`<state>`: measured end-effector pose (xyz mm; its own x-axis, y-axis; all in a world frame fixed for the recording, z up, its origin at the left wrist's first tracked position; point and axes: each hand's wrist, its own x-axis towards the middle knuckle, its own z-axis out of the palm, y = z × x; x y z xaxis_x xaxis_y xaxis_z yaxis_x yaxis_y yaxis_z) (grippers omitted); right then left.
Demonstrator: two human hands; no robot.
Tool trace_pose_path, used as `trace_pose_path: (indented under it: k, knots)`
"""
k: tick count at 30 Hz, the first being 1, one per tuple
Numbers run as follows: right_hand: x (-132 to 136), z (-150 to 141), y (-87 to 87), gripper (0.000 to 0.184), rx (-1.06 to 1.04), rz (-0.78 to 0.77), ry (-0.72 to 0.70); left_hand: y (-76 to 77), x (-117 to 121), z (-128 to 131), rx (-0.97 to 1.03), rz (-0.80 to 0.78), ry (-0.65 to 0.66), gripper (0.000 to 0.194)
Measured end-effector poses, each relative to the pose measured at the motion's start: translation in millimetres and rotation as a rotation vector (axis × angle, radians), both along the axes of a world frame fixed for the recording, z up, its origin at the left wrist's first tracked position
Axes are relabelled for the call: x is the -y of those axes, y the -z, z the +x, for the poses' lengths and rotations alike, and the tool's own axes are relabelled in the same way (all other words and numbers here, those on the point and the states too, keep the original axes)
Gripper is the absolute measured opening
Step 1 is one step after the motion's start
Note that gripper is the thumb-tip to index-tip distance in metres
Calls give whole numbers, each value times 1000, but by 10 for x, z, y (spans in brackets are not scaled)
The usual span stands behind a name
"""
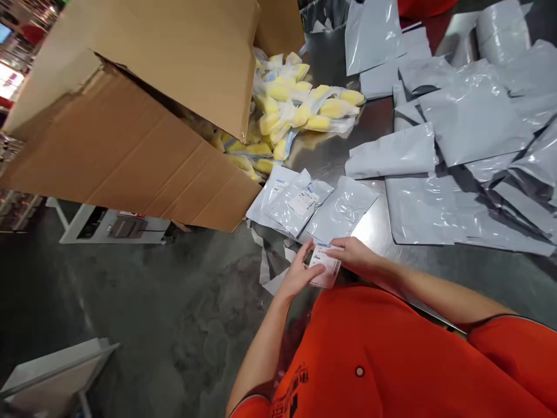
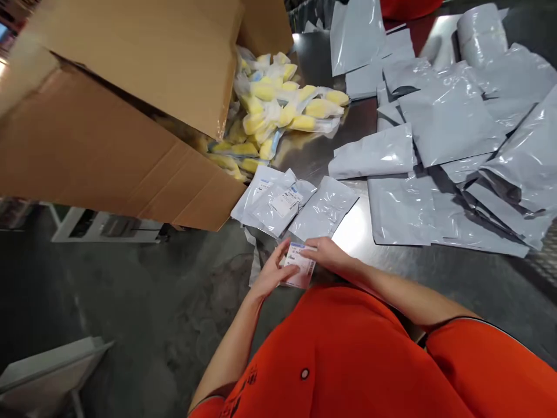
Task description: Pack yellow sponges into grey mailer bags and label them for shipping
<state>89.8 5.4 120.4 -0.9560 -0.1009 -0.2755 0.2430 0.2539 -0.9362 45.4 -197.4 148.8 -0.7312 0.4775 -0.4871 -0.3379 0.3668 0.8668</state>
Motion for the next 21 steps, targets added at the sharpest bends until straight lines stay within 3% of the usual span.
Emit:
trace_pose_path:
  k: [3, 6, 9, 12, 15, 18, 21]
  knots:
    - [72, 76, 36, 27, -63, 151, 61, 89, -214, -98, -30, -65, -46, 32]
    - [-7, 10, 56, 21, -94, 273, 104, 255, -355, -224, -81, -157, -43, 35]
    - [-244, -252, 176, 24, -122, 428, 123, 459, -330, -386, -79, -201, -9, 30]
    - [-550, -626, 403, 27, -78, 706, 232, 670, -93, -528, 48, -226, 55, 28]
    - [-780, -865, 601, 38, 41, 989, 188, 808, 323, -567, 150, -293, 82, 25]
    - [-849, -848, 642, 67, 166, 1087, 201, 793, 736, -515, 188, -341, 72, 27]
    - [-726, -781, 593, 87, 145, 1082, 340, 695, 867, -506, 224, -282, 60, 37]
